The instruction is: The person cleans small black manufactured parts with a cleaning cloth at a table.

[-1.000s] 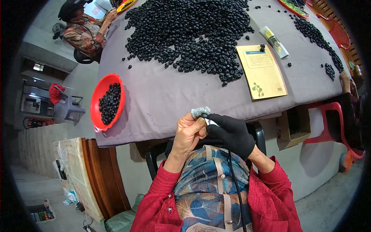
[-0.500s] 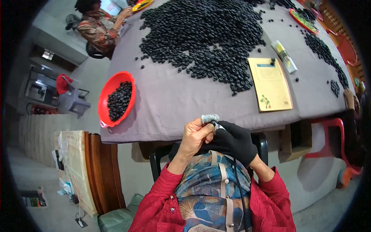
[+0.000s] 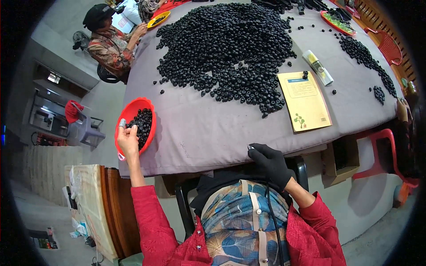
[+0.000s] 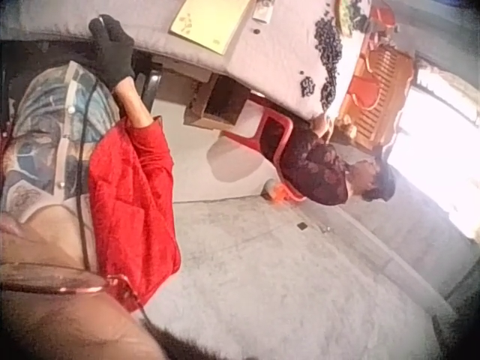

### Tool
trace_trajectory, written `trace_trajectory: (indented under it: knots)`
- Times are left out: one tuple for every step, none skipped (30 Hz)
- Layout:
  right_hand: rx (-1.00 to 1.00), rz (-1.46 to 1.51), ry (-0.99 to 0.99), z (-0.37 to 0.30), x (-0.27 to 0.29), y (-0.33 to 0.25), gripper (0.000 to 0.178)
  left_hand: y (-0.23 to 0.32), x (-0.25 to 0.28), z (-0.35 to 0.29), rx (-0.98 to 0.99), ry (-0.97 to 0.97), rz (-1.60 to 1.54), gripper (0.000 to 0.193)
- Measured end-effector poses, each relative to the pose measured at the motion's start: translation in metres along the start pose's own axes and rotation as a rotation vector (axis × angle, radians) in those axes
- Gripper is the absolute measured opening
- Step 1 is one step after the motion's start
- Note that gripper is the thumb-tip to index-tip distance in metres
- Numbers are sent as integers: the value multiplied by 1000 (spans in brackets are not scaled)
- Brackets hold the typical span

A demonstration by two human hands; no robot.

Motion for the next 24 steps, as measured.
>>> trace_trajectory:
  knots:
    - [135,-134,2,0,4,7,29,-8,-8,0,-129,4,28,43]
    - [270,-270,3,-1,5,10,29,-8,-22,-6,-161,-32,34,39]
    - [268,-276,7,-3,6,9,29,1,-47,-22,-191,-69,38,35]
    - [152,-140,68,-4,6,6,29,17,-69,-42,-214,-162,45,30]
    - [42,-2,124,-4,5,4,29,35,-90,-64,-238,-249,55,26]
    - [52,-6,115,-4,2,1,29,43,-109,-81,-302,-323,93,22]
    - [22,48,186,-3,0,1,29,50,-130,-99,-355,-390,7,23]
    - [-9,104,255,-3,-1,2,29,64,-146,-115,-426,-466,-58,14]
    - [-3,99,249,-3,-2,5,29,72,-162,-128,-418,-541,-94,17]
    - [60,84,279,-5,2,9,29,82,-180,-140,-414,-625,-138,20]
    - [124,75,300,-5,5,11,28,90,-195,-149,-455,-647,-148,19]
    - [124,71,301,-4,7,10,28,98,-209,-155,-497,-673,-160,18]
    - [59,187,343,-5,7,8,27,108,-220,-160,-567,-659,-176,19]
    - [-7,304,383,-6,7,5,26,117,-229,-165,-635,-643,-190,19]
    - [-5,305,382,-5,7,4,26,121,-238,-167,-636,-641,-189,19]
    - [19,295,380,-4,7,3,26,124,-246,-169,-642,-659,-176,16]
    - [44,286,378,-3,7,3,26,126,-253,-170,-648,-677,-163,15]
    - [45,288,380,-3,8,3,26,129,-257,-171,-649,-688,-142,17]
    - [48,284,384,-2,9,4,26,131,-262,-172,-651,-690,-141,17]
    - [53,279,388,-1,9,5,26,133,-266,-173,-635,-685,-99,21]
    - [52,282,390,-1,10,6,26,133,-269,-175,-616,-683,-57,25]
    - [64,275,393,-1,9,7,26,133,-272,-175,-618,-685,-55,25]
    - [75,267,395,-1,9,7,26,133,-275,-174,-608,-670,-35,25]
    - [75,268,399,-2,10,6,26,134,-277,-174,-597,-658,-16,24]
Point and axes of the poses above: each hand's wrist, its own z-axis towards the middle knuckle, its own x-axis out of the back of the hand, y = z × x, the point moved 1 cm from there along z, towards the middle knuckle, and after that the axes turned 4 degrees about -y, right-handed, at the moved point
